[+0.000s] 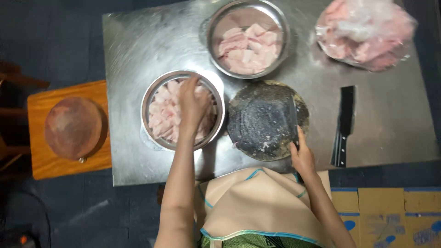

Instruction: Slicing raw meat on a cutting board and transferring the pieces into a metal bowl

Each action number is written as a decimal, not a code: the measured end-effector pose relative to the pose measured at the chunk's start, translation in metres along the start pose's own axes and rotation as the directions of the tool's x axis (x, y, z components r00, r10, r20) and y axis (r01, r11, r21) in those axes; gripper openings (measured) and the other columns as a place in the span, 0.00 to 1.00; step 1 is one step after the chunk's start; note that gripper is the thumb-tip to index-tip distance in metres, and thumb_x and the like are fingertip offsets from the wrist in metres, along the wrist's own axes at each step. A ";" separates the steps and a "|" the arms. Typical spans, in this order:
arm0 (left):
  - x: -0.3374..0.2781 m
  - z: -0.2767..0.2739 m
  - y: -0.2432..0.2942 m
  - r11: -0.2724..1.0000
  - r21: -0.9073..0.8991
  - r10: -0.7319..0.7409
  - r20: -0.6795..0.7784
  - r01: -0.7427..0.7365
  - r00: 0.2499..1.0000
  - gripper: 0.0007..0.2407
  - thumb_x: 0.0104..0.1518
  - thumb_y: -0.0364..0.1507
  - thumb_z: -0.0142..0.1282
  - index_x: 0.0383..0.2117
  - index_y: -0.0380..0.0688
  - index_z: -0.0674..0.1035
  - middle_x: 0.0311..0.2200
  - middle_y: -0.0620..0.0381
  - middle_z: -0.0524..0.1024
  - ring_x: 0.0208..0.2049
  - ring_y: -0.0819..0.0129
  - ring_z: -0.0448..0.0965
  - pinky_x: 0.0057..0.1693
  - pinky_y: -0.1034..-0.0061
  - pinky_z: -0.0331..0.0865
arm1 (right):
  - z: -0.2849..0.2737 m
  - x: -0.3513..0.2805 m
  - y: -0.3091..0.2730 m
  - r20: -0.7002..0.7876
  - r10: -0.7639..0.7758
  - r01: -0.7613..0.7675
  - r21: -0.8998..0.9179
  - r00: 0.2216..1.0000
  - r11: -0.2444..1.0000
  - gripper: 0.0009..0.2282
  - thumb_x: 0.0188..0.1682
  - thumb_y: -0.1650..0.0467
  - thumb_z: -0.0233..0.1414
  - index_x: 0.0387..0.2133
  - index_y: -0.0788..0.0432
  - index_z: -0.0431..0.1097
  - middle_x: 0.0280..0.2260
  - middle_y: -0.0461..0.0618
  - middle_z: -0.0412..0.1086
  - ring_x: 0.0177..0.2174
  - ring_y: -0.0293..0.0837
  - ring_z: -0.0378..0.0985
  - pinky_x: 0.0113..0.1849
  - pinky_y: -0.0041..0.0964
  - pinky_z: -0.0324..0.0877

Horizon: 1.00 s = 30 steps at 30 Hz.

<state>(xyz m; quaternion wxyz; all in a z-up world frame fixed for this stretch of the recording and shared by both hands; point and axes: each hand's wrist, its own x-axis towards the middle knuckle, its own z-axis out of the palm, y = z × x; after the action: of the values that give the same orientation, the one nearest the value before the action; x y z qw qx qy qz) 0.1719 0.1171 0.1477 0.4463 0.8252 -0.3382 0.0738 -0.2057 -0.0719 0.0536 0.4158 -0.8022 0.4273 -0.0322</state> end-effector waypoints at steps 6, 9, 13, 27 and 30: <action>0.099 0.101 -0.004 0.996 0.053 -0.079 0.203 0.070 0.976 0.21 0.55 0.23 0.54 0.58 0.48 0.73 0.54 0.50 0.76 0.55 0.49 0.73 0.55 0.57 0.72 | -0.013 -0.011 -0.046 0.008 0.189 -0.189 -0.052 0.982 0.981 0.30 0.56 0.63 0.43 0.74 0.37 0.43 0.48 0.58 0.75 0.38 0.62 0.79 0.37 0.50 0.67; 0.137 0.167 -0.026 0.987 0.151 0.031 0.171 -0.057 0.985 0.21 0.50 0.19 0.53 0.53 0.42 0.74 0.44 0.40 0.78 0.42 0.37 0.75 0.46 0.47 0.70 | -0.017 -0.012 -0.055 0.047 0.239 -0.240 0.026 0.970 0.970 0.30 0.56 0.63 0.42 0.73 0.36 0.42 0.61 0.56 0.65 0.40 0.61 0.79 0.39 0.51 0.68; 0.156 0.254 -0.069 0.963 0.263 -0.099 0.177 0.050 0.979 0.13 0.54 0.17 0.40 0.40 0.45 0.76 0.42 0.44 0.75 0.41 0.39 0.77 0.43 0.47 0.70 | -0.012 -0.007 -0.042 0.024 0.265 -0.265 0.005 0.964 0.964 0.30 0.55 0.65 0.45 0.73 0.38 0.46 0.33 0.60 0.76 0.20 0.56 0.77 0.30 0.50 0.70; 0.181 0.303 -0.103 0.555 0.822 -0.392 0.395 -0.129 0.831 0.15 0.59 0.39 0.50 0.51 0.54 0.79 0.51 0.57 0.69 0.50 0.58 0.66 0.52 0.65 0.62 | 0.010 0.000 0.015 -0.029 0.153 -0.154 -0.059 0.988 0.986 0.30 0.52 0.63 0.47 0.71 0.40 0.50 0.48 0.58 0.76 0.40 0.67 0.79 0.35 0.51 0.69; 0.181 0.290 -0.091 0.651 0.750 -0.430 0.493 -0.119 0.756 0.18 0.56 0.32 0.58 0.54 0.47 0.74 0.52 0.53 0.75 0.55 0.55 0.73 0.52 0.63 0.72 | -0.003 -0.004 -0.012 0.067 0.235 -0.233 -0.028 0.970 0.972 0.30 0.55 0.63 0.44 0.73 0.44 0.47 0.27 0.50 0.76 0.19 0.46 0.69 0.26 0.39 0.62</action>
<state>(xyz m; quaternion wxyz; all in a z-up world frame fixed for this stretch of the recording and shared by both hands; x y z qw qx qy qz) 0.3140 -0.1663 -0.0093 -0.0665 0.9343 -0.3295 -0.1189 -0.2013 -0.0668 0.0652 0.4231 -0.7510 0.5046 0.0494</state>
